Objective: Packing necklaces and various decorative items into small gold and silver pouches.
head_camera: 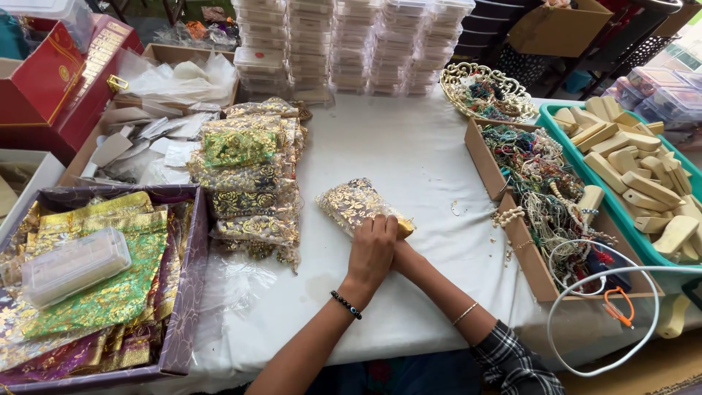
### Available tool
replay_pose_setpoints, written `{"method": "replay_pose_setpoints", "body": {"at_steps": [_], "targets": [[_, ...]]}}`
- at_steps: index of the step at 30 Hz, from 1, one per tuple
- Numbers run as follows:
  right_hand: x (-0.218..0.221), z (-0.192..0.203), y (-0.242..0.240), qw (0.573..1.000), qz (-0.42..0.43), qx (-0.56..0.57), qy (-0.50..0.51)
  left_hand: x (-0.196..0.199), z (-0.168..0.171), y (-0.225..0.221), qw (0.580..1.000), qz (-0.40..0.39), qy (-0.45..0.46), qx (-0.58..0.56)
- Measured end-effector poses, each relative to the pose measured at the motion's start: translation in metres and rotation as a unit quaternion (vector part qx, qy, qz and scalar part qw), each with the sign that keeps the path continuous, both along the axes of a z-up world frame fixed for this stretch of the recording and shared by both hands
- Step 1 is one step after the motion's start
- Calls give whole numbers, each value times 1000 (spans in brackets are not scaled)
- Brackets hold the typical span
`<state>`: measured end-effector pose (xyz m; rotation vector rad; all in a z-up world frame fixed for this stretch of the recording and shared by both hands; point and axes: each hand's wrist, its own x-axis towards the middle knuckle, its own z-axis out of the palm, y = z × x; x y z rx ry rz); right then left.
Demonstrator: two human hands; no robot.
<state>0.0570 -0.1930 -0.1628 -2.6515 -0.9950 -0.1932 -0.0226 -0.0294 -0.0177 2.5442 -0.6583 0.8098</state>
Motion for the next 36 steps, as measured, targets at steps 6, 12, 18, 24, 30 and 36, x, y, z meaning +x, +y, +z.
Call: {"method": "replay_pose_setpoints", "body": {"at_steps": [6,12,18,24,30,36], "targets": [[-54,66,16,999,-39,8,-23,-8,18,2,1000,-19,-5,-24],[-47,61,20,994,-93,-18,50,8,-16,-8,996,-52,77,-11],[-36,80,36,996,-66,-25,52,11,10,22,983,-69,104,-136],[-92,153,-26,997,6,-8,76,4,37,91,982,-45,79,-165],[-77,143,-79,991,-57,87,81,-8,27,90,993,-90,74,19],[-42,165,-49,988,-19,109,-103,-3,12,84,988,-147,43,-7]]}}
